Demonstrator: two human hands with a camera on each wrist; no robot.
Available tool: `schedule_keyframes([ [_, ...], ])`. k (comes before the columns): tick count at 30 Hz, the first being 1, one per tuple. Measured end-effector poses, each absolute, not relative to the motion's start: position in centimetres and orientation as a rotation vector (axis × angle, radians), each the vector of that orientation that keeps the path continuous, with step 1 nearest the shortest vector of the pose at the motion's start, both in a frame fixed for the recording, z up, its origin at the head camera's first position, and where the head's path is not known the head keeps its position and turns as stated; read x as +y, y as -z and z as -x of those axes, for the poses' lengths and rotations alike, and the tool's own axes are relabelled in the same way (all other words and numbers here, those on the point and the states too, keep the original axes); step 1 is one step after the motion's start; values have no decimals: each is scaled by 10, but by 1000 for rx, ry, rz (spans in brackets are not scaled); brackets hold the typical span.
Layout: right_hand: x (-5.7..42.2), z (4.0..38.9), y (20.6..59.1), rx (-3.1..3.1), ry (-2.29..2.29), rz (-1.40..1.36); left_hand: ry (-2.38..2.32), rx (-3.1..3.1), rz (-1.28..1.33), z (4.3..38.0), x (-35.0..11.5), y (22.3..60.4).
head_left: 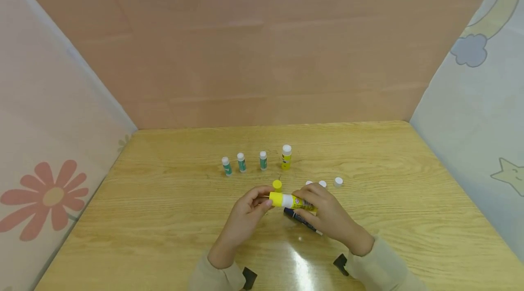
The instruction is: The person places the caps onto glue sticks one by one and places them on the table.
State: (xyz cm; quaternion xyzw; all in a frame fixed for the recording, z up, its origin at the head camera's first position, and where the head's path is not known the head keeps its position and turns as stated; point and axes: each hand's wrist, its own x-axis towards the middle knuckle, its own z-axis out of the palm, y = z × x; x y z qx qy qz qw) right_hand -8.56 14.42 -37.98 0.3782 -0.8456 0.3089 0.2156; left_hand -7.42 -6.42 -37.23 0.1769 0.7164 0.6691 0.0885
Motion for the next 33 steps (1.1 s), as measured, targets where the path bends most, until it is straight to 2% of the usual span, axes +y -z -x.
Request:
schedule_keyframes([
  [33,139,84,383,-2389,-758,-1028,-1975,2215,-517,72,-64,376],
])
